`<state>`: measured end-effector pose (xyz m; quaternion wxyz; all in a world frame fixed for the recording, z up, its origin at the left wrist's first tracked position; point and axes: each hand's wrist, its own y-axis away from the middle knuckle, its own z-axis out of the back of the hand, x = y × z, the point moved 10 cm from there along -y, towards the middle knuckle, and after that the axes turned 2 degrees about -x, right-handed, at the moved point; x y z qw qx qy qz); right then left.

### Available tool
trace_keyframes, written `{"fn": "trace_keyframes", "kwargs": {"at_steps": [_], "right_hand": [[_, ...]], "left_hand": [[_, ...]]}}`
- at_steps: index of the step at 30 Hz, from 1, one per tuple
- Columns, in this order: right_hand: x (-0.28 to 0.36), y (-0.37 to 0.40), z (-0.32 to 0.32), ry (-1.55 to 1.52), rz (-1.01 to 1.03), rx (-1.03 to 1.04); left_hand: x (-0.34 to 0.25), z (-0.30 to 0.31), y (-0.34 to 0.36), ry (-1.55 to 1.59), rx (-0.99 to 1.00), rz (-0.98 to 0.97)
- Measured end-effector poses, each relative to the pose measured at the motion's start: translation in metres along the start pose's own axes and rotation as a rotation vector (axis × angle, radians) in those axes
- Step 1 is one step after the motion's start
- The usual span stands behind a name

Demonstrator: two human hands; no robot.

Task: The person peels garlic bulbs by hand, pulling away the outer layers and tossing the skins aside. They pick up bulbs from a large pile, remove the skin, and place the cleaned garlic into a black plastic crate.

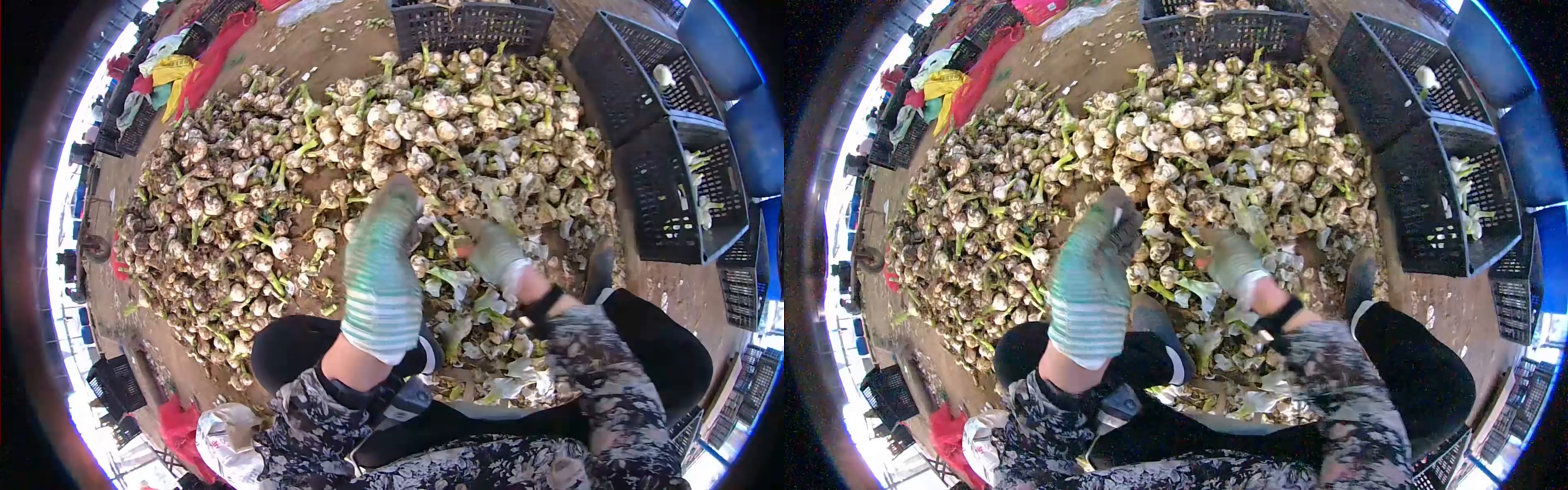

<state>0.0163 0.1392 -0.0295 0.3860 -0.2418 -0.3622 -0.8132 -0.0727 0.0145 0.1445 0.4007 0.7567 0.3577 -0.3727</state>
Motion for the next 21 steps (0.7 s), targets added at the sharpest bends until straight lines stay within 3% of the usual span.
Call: {"fn": "trace_keyframes", "kwargs": {"at_steps": [2, 3, 4, 7, 8, 9, 11, 12, 14, 15, 17, 18, 19, 21], "right_hand": [[0.014, -0.010, -0.032, 0.281, -0.046, 0.053], [0.006, -0.019, -0.054, 0.365, -0.077, 0.085], [-0.016, -0.029, -0.075, 0.497, -0.049, -0.081], [-0.031, -0.031, -0.080, 0.384, -0.074, -0.050], [-0.033, -0.019, -0.062, 0.099, -0.122, -0.045], [-0.116, -0.040, -0.110, -0.112, -0.237, -0.028], [-0.079, -0.001, -0.095, -1.346, -0.371, 0.396], [-0.075, 0.000, -0.069, -1.632, -0.291, 0.287], [-0.010, 0.052, 0.018, -1.771, -0.249, 0.031], [0.009, 0.069, 0.044, -1.850, -0.216, -0.067], [0.032, 0.081, 0.086, -1.694, 0.183, -0.112], [0.061, 0.096, 0.107, -1.419, 0.307, -0.148], [0.070, 0.103, 0.111, -1.409, 0.331, -0.148], [0.095, 0.125, 0.133, -1.099, 0.403, -0.346]], "left_hand": [[0.008, 0.007, -0.002, -0.093, 0.017, -0.014], [0.012, 0.008, -0.002, 0.009, -0.001, 0.018], [0.015, 0.009, -0.001, -0.013, -0.006, 0.053], [0.021, 0.008, 0.001, -0.004, -0.001, 0.125], [0.018, 0.005, 0.003, 0.025, -0.011, 0.096], [0.020, 0.007, 0.000, 0.008, 0.020, 0.061], [0.027, 0.007, 0.000, 0.013, 0.037, 0.096], [0.027, 0.005, 0.002, -0.052, 0.064, 0.115], [0.032, 0.001, 0.008, -0.073, 0.060, 0.159], [0.049, 0.002, 0.001, -0.083, 0.130, 0.093], [0.078, -0.009, 0.024, 0.055, 0.108, 0.533], [0.090, -0.019, 0.036, 0.078, 0.164, 0.590], [0.094, -0.037, 0.049, 0.173, 0.348, 0.650], [0.077, -0.070, 0.077, 0.321, 0.650, 0.685]]}}
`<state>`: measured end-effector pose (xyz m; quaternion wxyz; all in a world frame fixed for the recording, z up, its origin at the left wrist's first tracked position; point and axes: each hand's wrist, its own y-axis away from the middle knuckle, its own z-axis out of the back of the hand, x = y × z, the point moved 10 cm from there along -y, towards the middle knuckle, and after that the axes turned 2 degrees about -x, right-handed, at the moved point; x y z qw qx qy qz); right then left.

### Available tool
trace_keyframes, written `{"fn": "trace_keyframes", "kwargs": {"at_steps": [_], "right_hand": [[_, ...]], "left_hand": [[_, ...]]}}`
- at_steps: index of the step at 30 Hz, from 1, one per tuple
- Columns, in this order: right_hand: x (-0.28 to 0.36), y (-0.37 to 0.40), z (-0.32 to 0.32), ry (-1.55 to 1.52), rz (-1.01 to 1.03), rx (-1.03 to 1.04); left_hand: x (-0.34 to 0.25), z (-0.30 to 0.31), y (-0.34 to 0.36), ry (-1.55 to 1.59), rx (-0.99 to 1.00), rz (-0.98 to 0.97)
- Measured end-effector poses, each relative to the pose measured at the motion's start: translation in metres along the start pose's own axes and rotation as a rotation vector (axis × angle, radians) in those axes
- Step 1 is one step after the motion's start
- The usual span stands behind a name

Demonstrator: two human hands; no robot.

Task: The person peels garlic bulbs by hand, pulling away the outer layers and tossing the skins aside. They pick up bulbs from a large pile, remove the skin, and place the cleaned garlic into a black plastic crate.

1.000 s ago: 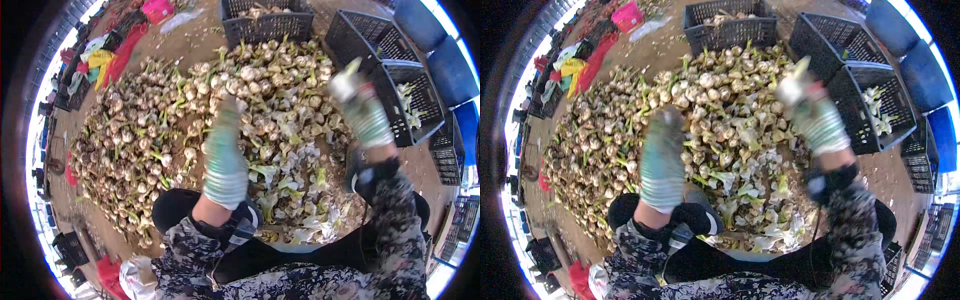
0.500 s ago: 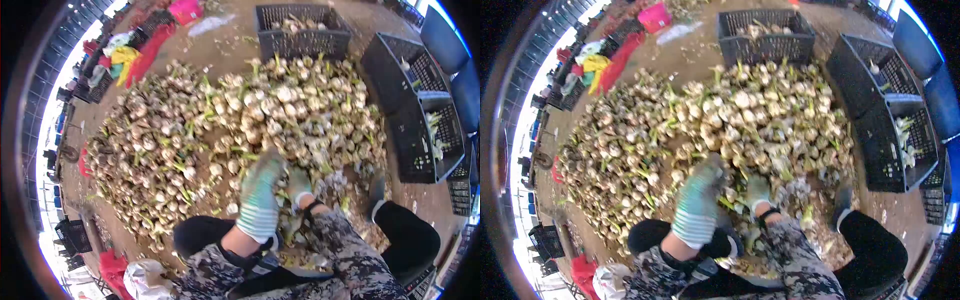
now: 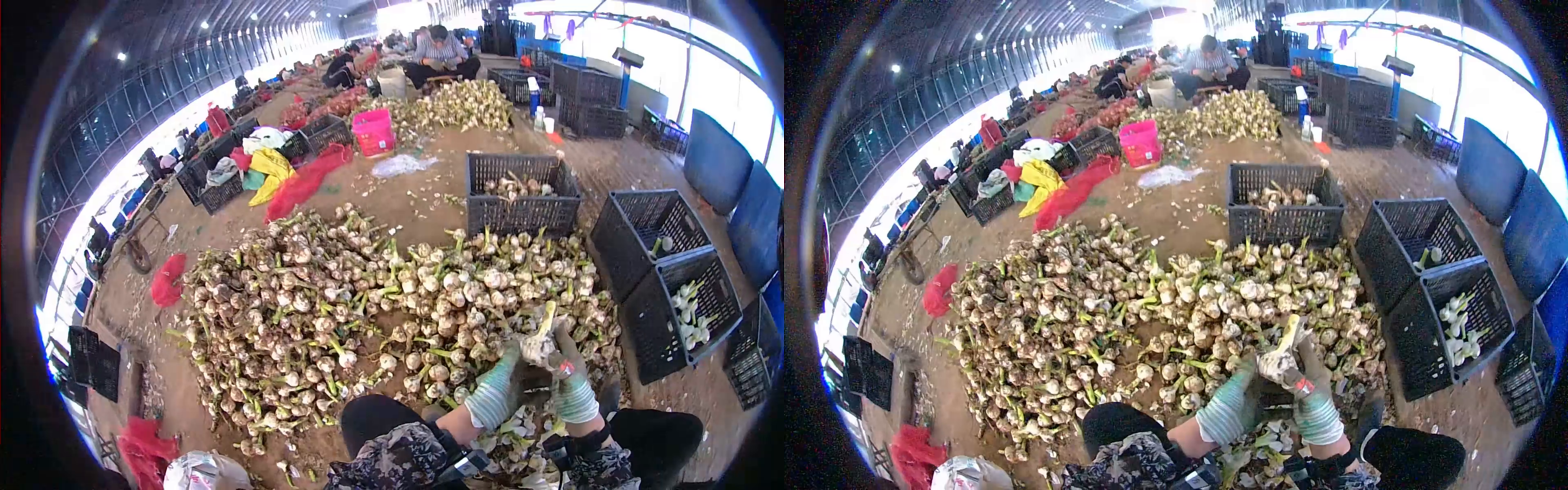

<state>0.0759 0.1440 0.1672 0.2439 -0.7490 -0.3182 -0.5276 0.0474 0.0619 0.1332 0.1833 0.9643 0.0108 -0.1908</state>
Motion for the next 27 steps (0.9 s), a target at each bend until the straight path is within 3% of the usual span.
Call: {"fn": "trace_keyframes", "kwargs": {"at_steps": [2, 3, 4, 6, 8, 10, 11, 12, 14, 15, 18, 20, 21, 23, 25, 27], "right_hand": [[0.021, 0.006, -0.003, -0.023, -0.014, -0.047], [0.039, 0.008, -0.009, 0.142, 0.104, 0.048], [0.052, 0.014, -0.013, 0.312, 0.209, 0.132], [0.063, 0.026, -0.022, 0.102, 0.061, 0.090], [0.063, 0.020, -0.026, 0.530, 0.193, 0.256], [0.102, 0.036, -0.052, 0.460, 0.285, 0.329], [0.082, 0.032, -0.037, 0.378, 0.209, 0.319], [0.107, 0.039, -0.039, 0.930, 0.438, 0.179], [0.100, 0.042, -0.013, 0.630, 0.322, 0.080], [0.097, 0.042, -0.005, 0.625, 0.314, 0.066], [0.051, 0.046, 0.027, 0.025, -0.041, -0.010], [0.036, 0.036, 0.033, -0.045, -0.090, 0.000], [0.053, 0.039, 0.034, 0.206, -0.107, -0.039], [0.044, 0.034, 0.040, 0.160, -0.095, -0.077], [0.030, 0.029, 0.051, 0.024, -0.083, -0.157], [0.023, 0.027, 0.058, 0.101, -0.123, -0.163]], "left_hand": [[-0.009, -0.022, 0.015, -0.035, 0.102, -0.045], [-0.011, -0.039, 0.022, -0.057, 0.197, -0.071], [-0.019, -0.040, 0.025, -0.103, 0.140, -0.159], [-0.029, -0.051, 0.037, -0.095, 0.103, -0.250], [-0.030, -0.055, 0.036, -0.077, 0.182, -0.213], [-0.037, -0.064, 0.048, -0.114, 0.130, -0.291], [-0.045, -0.064, 0.050, -0.193, 0.084, -0.371], [-0.053, -0.064, 0.052, -0.272, 0.035, -0.451], [-0.066, -0.062, 0.058, -0.411, -0.037, -0.583], [-0.072, -0.067, 0.061, -0.638, -0.087, -0.740], [-0.071, -0.097, 0.069, -1.473, -0.288, -1.098], [-0.061, -0.102, 0.063, -1.537, -0.331, -1.192], [-0.057, -0.104, 0.058, -1.538, -0.330, -1.180], [-0.050, -0.120, 0.060, -1.741, -0.372, -1.301], [-0.047, -0.117, 0.051, -1.763, -0.353, -1.277], [-0.043, -0.123, 0.044, -1.813, -0.336, -1.287]]}}
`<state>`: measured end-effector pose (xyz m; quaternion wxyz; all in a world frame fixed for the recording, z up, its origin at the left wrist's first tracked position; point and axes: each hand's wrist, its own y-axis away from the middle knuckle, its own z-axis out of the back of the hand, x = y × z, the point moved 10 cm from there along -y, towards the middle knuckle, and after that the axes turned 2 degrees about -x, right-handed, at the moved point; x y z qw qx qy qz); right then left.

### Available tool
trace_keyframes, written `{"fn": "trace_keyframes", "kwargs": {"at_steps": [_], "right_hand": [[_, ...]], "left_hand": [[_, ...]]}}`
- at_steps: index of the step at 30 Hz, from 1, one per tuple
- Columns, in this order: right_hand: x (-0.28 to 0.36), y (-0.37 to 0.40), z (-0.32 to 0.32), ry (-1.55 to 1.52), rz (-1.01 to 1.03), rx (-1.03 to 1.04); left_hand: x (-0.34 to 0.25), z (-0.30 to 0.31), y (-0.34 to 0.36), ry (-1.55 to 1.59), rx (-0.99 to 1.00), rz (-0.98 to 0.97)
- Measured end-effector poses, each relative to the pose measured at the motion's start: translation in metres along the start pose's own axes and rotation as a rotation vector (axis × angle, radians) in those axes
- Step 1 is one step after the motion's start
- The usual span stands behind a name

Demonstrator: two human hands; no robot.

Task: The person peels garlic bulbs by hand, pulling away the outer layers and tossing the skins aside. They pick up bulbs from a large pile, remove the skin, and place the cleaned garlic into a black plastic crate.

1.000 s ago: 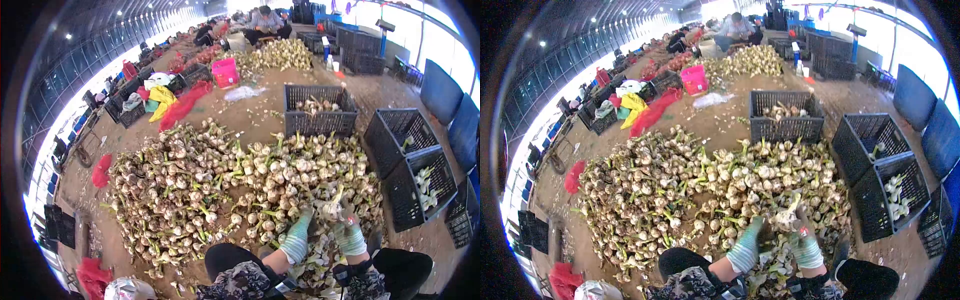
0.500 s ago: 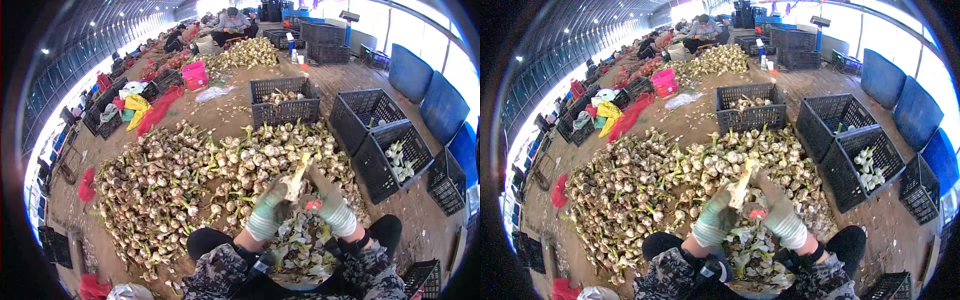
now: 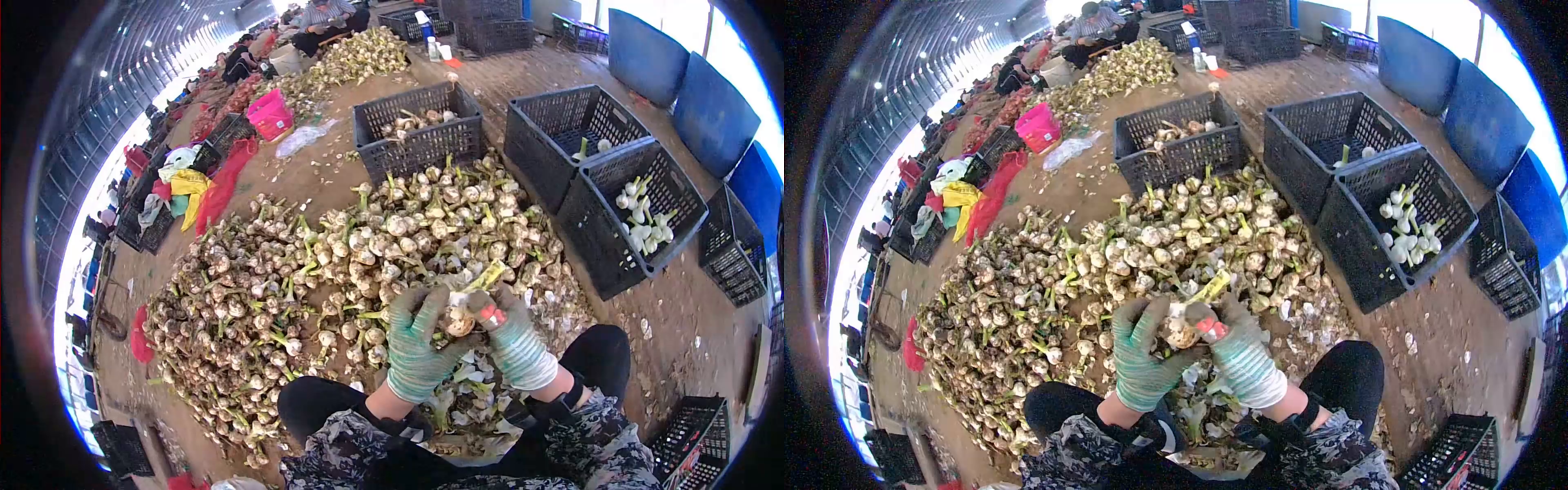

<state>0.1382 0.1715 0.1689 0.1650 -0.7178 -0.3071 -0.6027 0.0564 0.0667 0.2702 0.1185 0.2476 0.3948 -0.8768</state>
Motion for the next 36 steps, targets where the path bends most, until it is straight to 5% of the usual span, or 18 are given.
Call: {"fn": "trace_keyframes", "kwargs": {"at_steps": [7, 9, 11, 13, 14, 15, 17, 19, 21, 22, 23, 25, 26, 27, 29, 30, 35, 36], "right_hand": [[0.005, -0.013, 0.016, -0.161, 0.031, 0.088], [-0.026, -0.013, 0.032, -0.018, -0.170, 0.037], [-0.027, -0.017, 0.023, -0.174, -0.105, 0.058], [-0.031, -0.009, 0.018, -0.846, -0.394, -0.090], [-0.019, -0.016, 0.023, -0.357, -0.101, 0.036], [-0.014, -0.015, 0.022, -0.360, -0.103, 0.039], [0.037, -0.008, 0.006, 0.375, 0.306, 0.120], [0.022, -0.011, 0.011, 0.286, 0.292, 0.057], [-0.006, -0.015, 0.024, -0.101, 0.023, -0.014], [-0.001, -0.016, 0.023, 0.175, 0.068, 0.015], [0.001, -0.014, 0.022, 0.178, 0.064, 0.010], [0.013, -0.010, 0.012, 0.171, 0.078, 0.031], [0.052, 0.002, 0.003, 0.587, 0.476, 0.018], [0.058, 0.013, 0.003, 0.720, 0.645, -0.034], [0.013, -0.008, 0.014, -0.132, 0.081, 0.182], [-0.009, -0.014, 0.024, -0.452, -0.072, 0.031], [-0.005, -0.001, 0.035, -0.240, 0.002, -0.037], [0.008, 0.003, 0.030, -0.070, 0.068, 0.014]], "left_hand": [[0.010, -0.026, -0.006, 0.108, 0.065, 0.086], [0.009, -0.027, -0.007, 0.092, 0.059, 0.066], [0.012, -0.026, -0.007, 0.077, 0.047, 0.080], [0.017, -0.026, -0.008, 0.102, 0.092, 0.129], [0.021, -0.028, -0.007, 0.129, 0.134, 0.176], [0.023, -0.028, -0.006, 0.124, 0.135, 0.177], [0.060, -0.074, 0.030, 1.228, 0.250, 0.946], [0.059, -0.076, 0.029, 1.337, 0.201, 0.941], [0.070, -0.072, 0.034, 1.190, 0.088, 1.033], [0.082, -0.072, 0.038, 1.089, 0.034, 0.928], [0.081, -0.077, 0.046, 1.092, 0.038, 0.933], [0.061, -0.071, 0.032, 0.903, 0.123, 0.640], [0.066, -0.072, 0.036, 0.922, 0.176, 0.740], [0.062, -0.072, 0.034, 0.990, 0.225, 0.797], [0.045, -0.080, 0.035, 1.500, 0.388, 0.957], [0.042, -0.075, 0.035, 1.375, 0.399, 0.947], [0.065, -0.071, 0.035, 1.020, 0.147, 0.943], [0.056, -0.067, 0.029, 0.839, 0.185, 0.737]]}}
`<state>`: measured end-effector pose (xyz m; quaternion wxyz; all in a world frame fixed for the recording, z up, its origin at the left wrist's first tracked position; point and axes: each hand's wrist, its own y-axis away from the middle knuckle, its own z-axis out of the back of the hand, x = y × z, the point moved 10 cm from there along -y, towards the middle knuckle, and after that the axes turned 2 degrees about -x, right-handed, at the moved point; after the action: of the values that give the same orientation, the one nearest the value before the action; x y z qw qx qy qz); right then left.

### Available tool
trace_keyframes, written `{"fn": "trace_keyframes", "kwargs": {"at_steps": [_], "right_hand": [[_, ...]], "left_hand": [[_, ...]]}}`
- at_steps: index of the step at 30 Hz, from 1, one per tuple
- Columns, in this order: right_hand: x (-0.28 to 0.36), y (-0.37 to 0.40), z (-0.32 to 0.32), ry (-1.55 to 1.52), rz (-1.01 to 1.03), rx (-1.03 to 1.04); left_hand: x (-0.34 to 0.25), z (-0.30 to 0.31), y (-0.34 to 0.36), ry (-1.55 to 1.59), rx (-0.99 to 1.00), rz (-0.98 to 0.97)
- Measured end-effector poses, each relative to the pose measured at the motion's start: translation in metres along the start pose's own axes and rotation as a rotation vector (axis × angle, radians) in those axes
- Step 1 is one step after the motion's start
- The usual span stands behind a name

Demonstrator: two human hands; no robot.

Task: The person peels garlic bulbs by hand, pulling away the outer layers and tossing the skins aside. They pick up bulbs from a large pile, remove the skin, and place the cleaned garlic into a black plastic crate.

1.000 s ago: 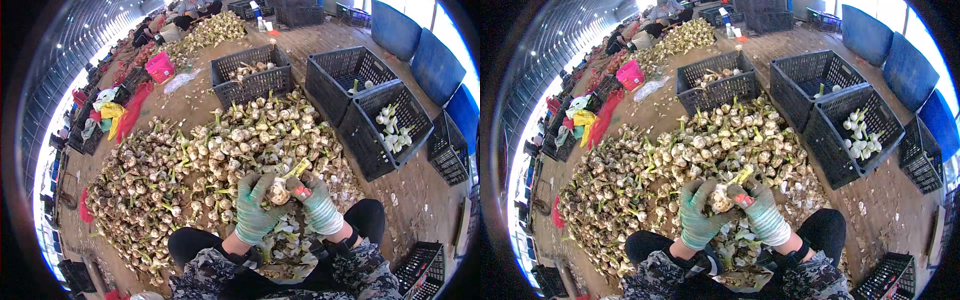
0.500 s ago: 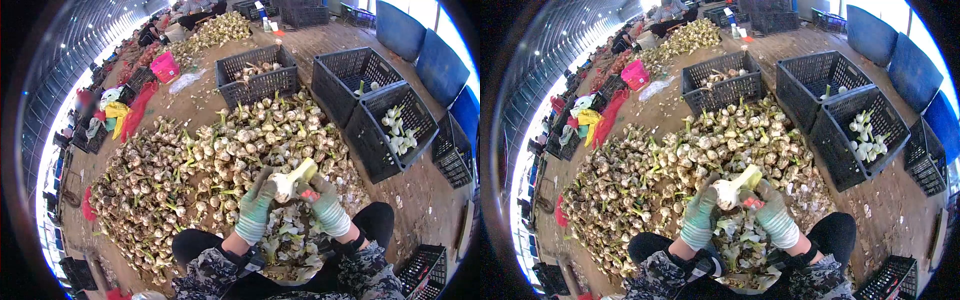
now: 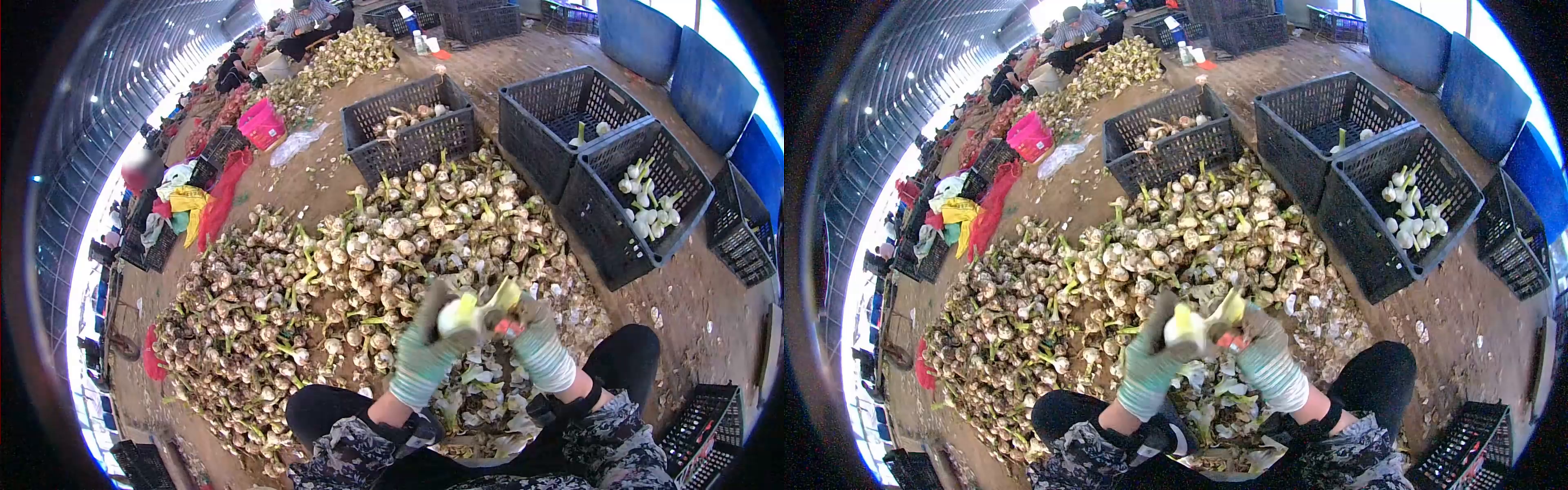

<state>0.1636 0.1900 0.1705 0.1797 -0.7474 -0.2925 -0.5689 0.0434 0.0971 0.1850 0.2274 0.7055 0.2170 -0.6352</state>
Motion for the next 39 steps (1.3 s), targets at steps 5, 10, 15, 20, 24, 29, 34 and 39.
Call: {"fn": "trace_keyframes", "kwargs": {"at_steps": [5, 10, 15, 20, 24, 29, 34, 39], "right_hand": [[-0.022, -0.013, 0.032, -0.066, -0.086, -0.091], [-0.046, -0.017, 0.067, 0.969, -0.143, 0.064], [-0.113, 0.022, 0.065, 1.558, -0.698, 0.726], [-0.042, -0.001, 0.049, 0.615, -0.108, 0.330], [-0.031, -0.003, 0.010, 0.602, 0.046, 0.419], [-0.045, 0.012, 0.021, -0.169, -0.508, 0.331], [-0.028, 0.000, 0.024, 0.479, -0.151, 0.353], [-0.045, 0.011, 0.034, 0.103, -0.491, 0.145]], "left_hand": [[0.010, -0.018, 0.010, 0.176, 0.265, 0.158], [0.026, -0.027, 0.023, 0.282, 0.376, 0.408], [0.028, -0.019, 0.008, 0.116, 0.390, 0.267], [0.025, -0.021, 0.005, 0.038, 0.365, 0.202], [0.029, -0.039, 0.009, 0.014, 0.438, 0.260], [0.036, -0.039, 0.011, 0.092, 0.458, 0.331], [0.034, -0.035, 0.007, -0.013, 0.394, 0.297], [0.031, -0.033, 0.001, -0.045, 0.322, 0.210]]}}
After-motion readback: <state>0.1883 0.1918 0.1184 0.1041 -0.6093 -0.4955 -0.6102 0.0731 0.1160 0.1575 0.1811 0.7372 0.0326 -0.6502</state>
